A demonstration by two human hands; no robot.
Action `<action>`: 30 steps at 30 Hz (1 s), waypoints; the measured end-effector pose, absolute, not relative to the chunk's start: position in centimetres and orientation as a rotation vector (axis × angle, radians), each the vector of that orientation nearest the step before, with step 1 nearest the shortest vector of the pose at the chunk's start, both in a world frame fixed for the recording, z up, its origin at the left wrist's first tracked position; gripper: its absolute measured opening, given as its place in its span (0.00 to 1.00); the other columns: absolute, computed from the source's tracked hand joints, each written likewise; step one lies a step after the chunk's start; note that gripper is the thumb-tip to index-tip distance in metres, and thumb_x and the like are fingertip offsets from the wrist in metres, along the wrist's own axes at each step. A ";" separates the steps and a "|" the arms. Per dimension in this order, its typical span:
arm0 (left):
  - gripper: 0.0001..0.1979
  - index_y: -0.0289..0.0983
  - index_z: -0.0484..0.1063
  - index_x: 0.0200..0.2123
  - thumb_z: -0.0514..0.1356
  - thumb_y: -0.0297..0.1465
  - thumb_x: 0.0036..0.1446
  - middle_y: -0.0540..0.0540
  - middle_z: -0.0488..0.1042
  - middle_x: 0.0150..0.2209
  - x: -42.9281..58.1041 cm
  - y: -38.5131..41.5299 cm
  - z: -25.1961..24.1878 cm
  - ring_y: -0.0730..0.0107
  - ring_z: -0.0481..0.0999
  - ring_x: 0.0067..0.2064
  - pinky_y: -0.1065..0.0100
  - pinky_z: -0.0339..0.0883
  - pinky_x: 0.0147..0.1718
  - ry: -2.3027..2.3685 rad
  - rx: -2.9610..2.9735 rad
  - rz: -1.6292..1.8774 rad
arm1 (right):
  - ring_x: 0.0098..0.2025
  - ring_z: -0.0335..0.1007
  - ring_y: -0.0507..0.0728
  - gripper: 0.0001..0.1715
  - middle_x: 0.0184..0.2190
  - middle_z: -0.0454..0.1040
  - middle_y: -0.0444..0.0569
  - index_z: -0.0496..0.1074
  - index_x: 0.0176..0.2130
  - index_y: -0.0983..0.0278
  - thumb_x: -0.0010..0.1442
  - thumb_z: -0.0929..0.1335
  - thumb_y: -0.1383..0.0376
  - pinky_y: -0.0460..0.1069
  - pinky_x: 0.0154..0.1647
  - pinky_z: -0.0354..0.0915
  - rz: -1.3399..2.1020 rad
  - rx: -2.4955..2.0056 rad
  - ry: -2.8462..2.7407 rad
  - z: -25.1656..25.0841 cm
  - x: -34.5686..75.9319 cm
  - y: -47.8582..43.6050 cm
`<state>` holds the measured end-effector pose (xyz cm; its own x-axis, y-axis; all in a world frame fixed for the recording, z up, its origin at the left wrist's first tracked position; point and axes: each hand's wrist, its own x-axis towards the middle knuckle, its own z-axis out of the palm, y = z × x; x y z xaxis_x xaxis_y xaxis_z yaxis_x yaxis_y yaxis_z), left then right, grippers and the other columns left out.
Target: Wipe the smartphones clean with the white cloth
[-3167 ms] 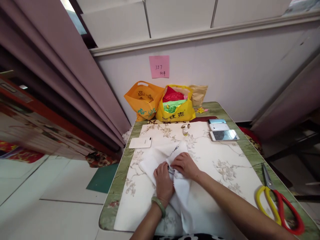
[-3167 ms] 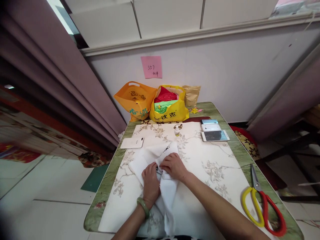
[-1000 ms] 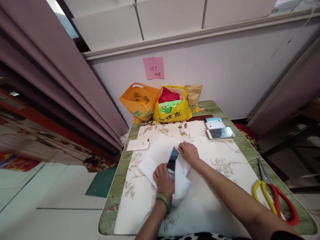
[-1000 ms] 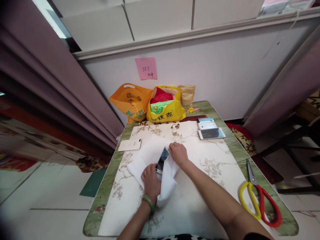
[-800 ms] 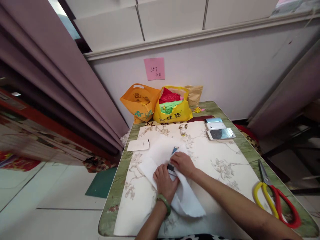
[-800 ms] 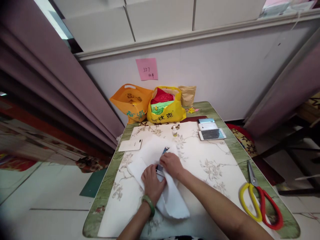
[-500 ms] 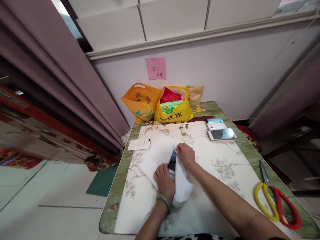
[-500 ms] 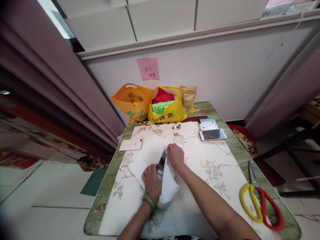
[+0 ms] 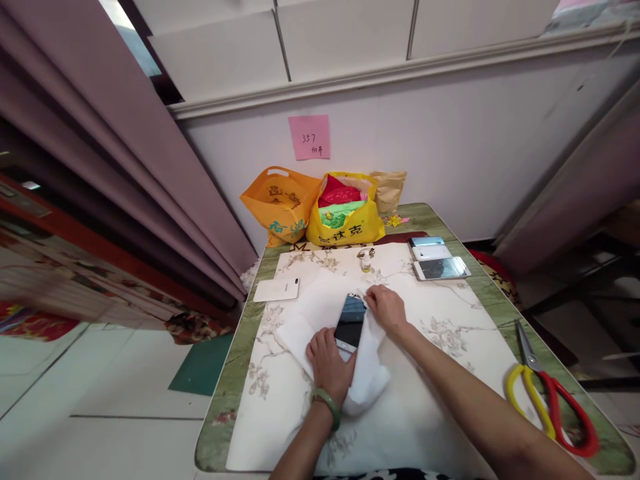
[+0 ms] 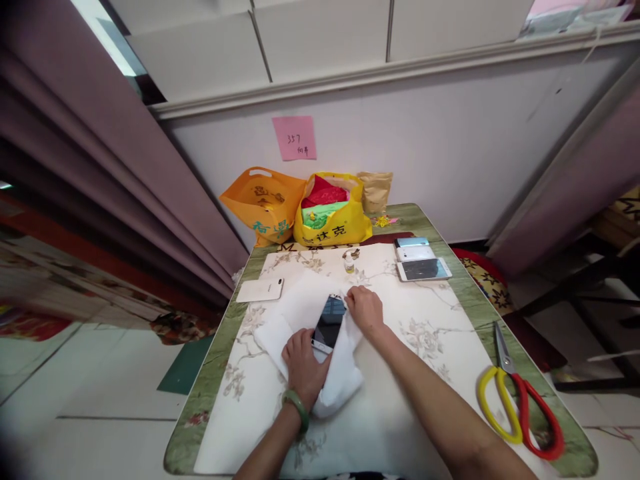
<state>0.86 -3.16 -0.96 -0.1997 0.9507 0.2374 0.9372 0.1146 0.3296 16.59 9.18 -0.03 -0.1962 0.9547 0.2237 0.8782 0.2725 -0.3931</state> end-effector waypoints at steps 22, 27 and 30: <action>0.27 0.36 0.64 0.49 0.62 0.45 0.50 0.41 0.67 0.49 0.7 -3.1 -0.9 0.54 0.64 0.53 0.53 0.54 0.53 2.321 1.990 0.670 | 0.34 0.65 0.54 0.07 0.32 0.73 0.45 0.72 0.33 0.61 0.61 0.66 0.61 0.48 0.38 0.58 0.371 -1.484 -1.730 1.0 18.0 8.0; 0.26 0.37 0.64 0.48 0.62 0.44 0.50 0.41 0.68 0.48 0.7 -2.9 -1.1 0.53 0.64 0.52 0.53 0.54 0.52 2.323 1.990 0.672 | 0.30 0.67 0.51 0.06 0.29 0.73 0.42 0.73 0.36 0.60 0.61 0.66 0.61 0.45 0.33 0.60 0.784 -1.113 -2.002 0.6 15.2 5.7; 0.23 0.37 0.65 0.47 0.62 0.42 0.50 0.41 0.68 0.48 0.7 -3.0 -1.3 0.54 0.65 0.52 0.54 0.54 0.52 2.328 1.990 0.661 | 0.34 0.69 0.52 0.02 0.30 0.74 0.42 0.74 0.33 0.58 0.57 0.70 0.63 0.45 0.35 0.59 0.756 -1.013 -2.332 0.0 13.8 4.7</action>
